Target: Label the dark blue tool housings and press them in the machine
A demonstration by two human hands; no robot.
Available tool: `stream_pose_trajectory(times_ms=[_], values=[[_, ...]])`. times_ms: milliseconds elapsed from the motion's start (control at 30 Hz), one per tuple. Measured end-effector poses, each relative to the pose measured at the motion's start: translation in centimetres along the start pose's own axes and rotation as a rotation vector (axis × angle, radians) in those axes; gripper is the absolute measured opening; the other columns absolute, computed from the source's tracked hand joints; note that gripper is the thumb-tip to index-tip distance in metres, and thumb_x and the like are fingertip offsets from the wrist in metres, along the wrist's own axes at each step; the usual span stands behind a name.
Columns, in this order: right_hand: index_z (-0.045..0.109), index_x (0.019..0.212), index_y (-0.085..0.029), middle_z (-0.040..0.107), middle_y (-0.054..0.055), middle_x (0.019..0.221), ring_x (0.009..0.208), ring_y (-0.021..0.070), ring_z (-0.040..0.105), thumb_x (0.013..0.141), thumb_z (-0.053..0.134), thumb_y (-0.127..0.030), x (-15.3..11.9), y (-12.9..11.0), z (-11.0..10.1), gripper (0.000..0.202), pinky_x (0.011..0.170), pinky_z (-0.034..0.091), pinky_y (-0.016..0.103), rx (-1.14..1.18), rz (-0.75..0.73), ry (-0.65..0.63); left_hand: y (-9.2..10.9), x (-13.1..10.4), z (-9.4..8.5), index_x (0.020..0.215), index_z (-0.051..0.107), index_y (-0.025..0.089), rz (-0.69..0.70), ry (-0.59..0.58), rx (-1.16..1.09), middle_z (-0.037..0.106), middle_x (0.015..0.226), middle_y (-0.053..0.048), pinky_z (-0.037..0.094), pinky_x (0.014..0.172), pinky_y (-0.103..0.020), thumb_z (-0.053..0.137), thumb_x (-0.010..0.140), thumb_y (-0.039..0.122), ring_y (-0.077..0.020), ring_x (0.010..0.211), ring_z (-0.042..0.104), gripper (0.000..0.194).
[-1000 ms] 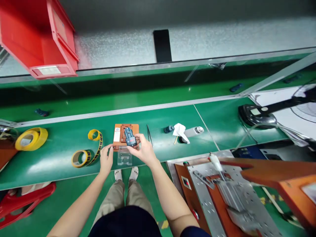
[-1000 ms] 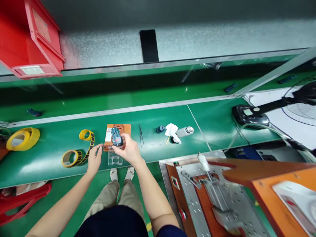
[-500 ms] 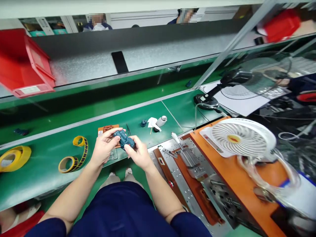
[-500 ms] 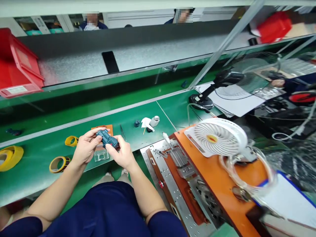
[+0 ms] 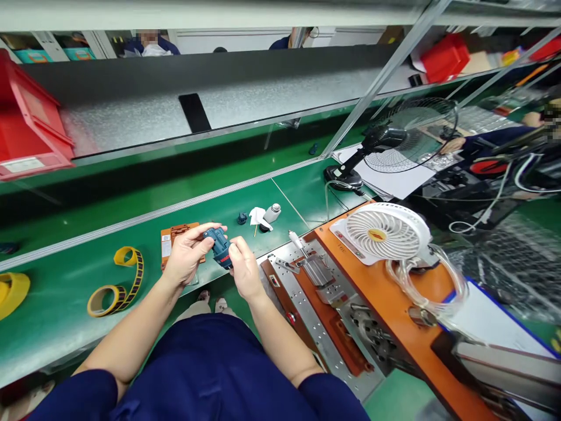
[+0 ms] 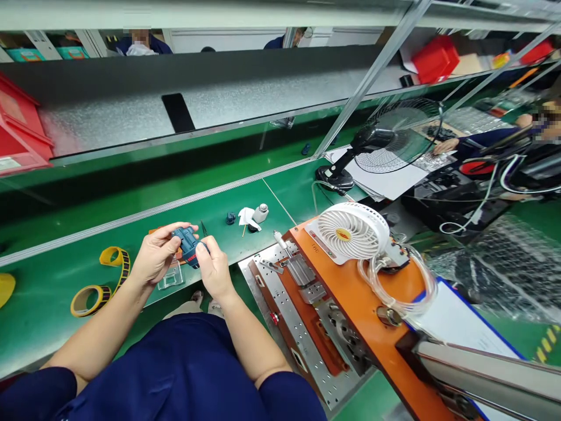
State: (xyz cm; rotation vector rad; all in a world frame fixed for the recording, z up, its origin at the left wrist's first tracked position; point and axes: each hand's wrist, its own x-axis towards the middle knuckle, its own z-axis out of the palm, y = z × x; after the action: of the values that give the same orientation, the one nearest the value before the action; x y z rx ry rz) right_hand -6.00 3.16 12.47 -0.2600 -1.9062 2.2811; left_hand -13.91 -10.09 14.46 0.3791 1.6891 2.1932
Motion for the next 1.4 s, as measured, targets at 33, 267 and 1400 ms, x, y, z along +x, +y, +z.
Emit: stream_pose_trajectory(times_ms=[33, 267, 1400], values=[[0.051, 0.088, -0.023, 0.049, -0.004, 0.068, 0.053, 0.0104, 0.039, 0.096, 0.049, -0.06, 0.1, 0.0, 0.3, 0.038, 0.045, 0.026, 0.023, 0.068, 0.045, -0.015, -0.2, 0.2, -0.1, 0.11, 0.075, 0.018, 0.016, -0.001, 0.023, 0.077, 0.109, -0.012, 0.057, 0.087, -0.035, 0.079, 0.08, 0.038, -0.0234, 0.094, 0.072, 0.036], [0.055, 0.086, -0.019, 0.06, 0.0, 0.058, 0.039, 0.0046, 0.027, 0.088, 0.049, -0.077, 0.6, -0.8, 3.6, 0.059, 0.035, 0.012, 0.017, 0.557, 0.415, -0.228, 0.1, 1.8, -0.5, 0.085, 0.071, 0.02, 0.254, 0.012, 0.204, 0.064, 0.074, 0.0, 0.048, 0.066, -0.024, 0.062, 0.091, 0.041, -0.0135, 0.069, 0.058, 0.023], [0.053, 0.138, -0.027, 0.061, 0.01, 0.132, 0.116, 0.0242, 0.063, 0.083, 0.077, -0.032, -0.3, 0.4, 6.4, 0.061, 0.091, 0.06, 0.036, -0.545, -0.21, 0.383, -0.9, 3.8, -5.4, 0.136, 0.053, 0.024, -0.39, -0.483, -0.407, 0.07, 0.121, -0.011, 0.054, 0.095, -0.036, 0.081, 0.08, 0.043, -0.0254, 0.11, 0.067, 0.066]])
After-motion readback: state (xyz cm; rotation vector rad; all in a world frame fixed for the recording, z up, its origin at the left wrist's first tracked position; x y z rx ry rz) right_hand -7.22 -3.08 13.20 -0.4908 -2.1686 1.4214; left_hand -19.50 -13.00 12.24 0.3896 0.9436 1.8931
